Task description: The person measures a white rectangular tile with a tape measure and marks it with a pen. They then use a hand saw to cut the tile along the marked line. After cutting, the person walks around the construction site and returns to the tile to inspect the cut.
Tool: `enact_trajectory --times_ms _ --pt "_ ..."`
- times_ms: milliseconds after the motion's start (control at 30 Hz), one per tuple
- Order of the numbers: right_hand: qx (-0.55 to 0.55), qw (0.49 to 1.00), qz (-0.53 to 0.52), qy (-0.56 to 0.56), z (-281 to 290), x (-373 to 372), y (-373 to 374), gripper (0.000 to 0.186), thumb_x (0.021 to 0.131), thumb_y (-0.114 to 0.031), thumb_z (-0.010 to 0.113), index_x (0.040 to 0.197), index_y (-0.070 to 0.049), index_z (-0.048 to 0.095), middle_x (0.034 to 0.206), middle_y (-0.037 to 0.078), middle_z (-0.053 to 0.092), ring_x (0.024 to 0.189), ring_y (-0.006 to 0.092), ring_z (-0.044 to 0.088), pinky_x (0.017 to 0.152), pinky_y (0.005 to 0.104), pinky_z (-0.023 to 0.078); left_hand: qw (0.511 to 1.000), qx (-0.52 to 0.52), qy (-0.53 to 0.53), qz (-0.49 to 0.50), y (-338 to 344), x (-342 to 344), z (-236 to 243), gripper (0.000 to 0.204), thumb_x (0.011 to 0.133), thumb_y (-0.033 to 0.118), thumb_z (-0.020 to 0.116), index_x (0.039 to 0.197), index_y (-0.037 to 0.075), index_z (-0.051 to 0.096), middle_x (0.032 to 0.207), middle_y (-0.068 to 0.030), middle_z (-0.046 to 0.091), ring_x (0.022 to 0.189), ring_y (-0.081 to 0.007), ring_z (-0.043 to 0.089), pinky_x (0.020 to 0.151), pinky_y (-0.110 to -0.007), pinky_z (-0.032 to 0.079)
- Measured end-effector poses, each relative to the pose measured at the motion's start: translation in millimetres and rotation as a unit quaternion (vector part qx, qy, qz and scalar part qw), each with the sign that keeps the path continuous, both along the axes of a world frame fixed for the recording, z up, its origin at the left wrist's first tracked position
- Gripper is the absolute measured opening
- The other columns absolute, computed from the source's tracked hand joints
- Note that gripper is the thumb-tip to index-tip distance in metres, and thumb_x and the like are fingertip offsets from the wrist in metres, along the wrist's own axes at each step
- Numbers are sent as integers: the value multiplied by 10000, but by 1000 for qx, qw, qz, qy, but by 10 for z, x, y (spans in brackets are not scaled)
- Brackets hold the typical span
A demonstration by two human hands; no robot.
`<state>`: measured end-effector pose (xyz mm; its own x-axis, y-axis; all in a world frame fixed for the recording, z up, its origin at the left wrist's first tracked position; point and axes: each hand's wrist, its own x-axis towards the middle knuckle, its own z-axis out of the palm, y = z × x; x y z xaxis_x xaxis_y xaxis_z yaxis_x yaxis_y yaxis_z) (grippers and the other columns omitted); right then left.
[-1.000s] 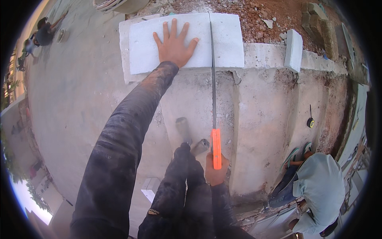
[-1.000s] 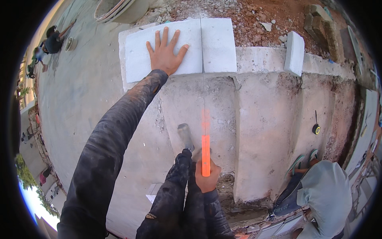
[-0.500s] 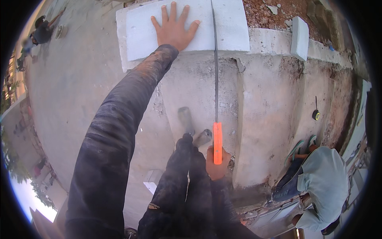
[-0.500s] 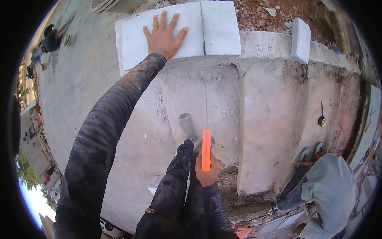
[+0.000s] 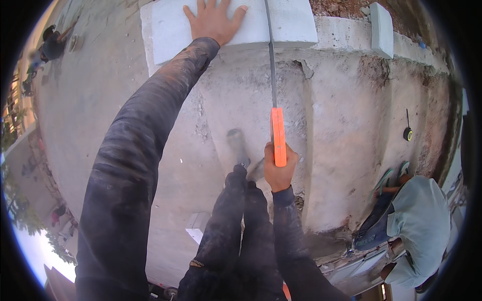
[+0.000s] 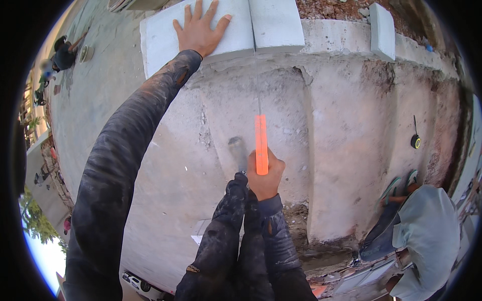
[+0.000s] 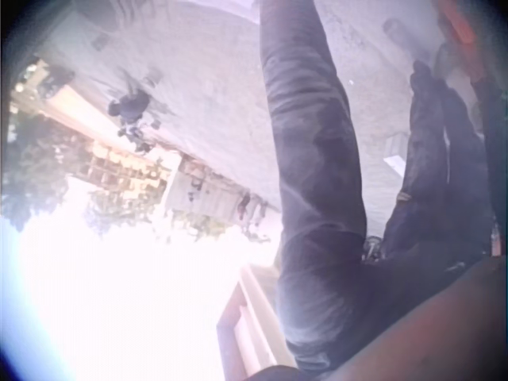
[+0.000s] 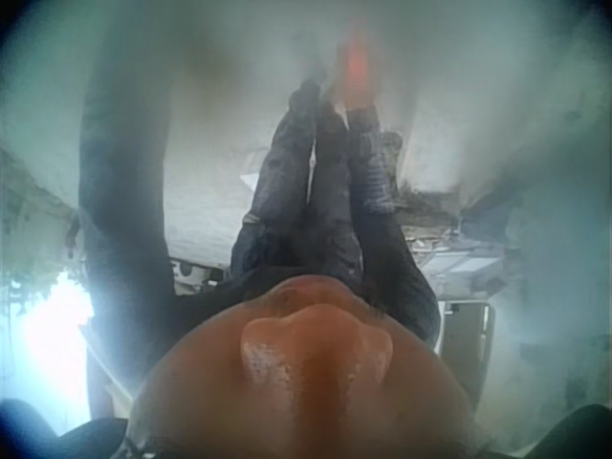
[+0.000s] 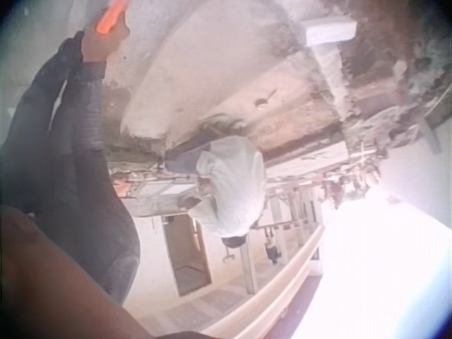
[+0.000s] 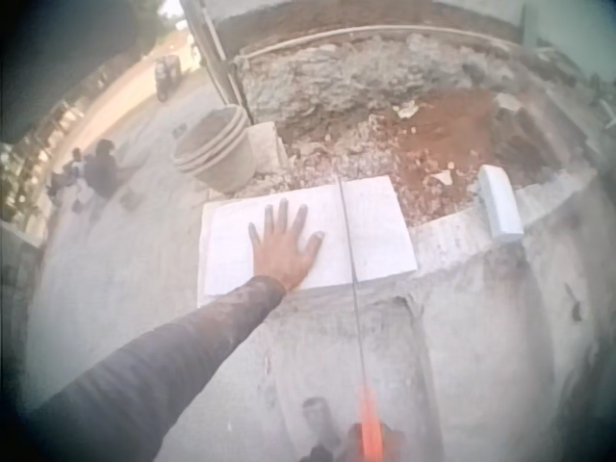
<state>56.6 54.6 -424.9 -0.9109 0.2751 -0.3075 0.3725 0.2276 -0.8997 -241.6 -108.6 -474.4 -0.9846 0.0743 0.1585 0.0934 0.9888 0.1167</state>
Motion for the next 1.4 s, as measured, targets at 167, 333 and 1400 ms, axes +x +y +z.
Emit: enact_trajectory --times_ms 167,333,1400 --pt "-4 1000 -12 13 -121 155 66 106 833 -11 602 753 37 552 545 48 442 485 74 402 456 292 331 999 15 -35 7 26 65 -13 659 920 562 462 1453 178 416 1556 -168 260 1439 -396 198 1116 -662 130" --pt "4 1000 6 3 -76 874 109 72 832 7 582 769 23 551 526 87 436 451 92 405 438 307 332 999 7 -42 10 40 43 53 663 923 563 459 1460 178 406 1562 -161 255 1445 -385 190 1117 -661 131" --pt "-13 999 34 20 -422 -261 172 120 744 -55 663 854 -13 634 608 171 551 534 369 568 487 362 441 997 -10 40 -71 -207 -177 -441 712 899 701 352 1482 293 370 1560 -147 272 1442 -390 212 1099 -684 122"
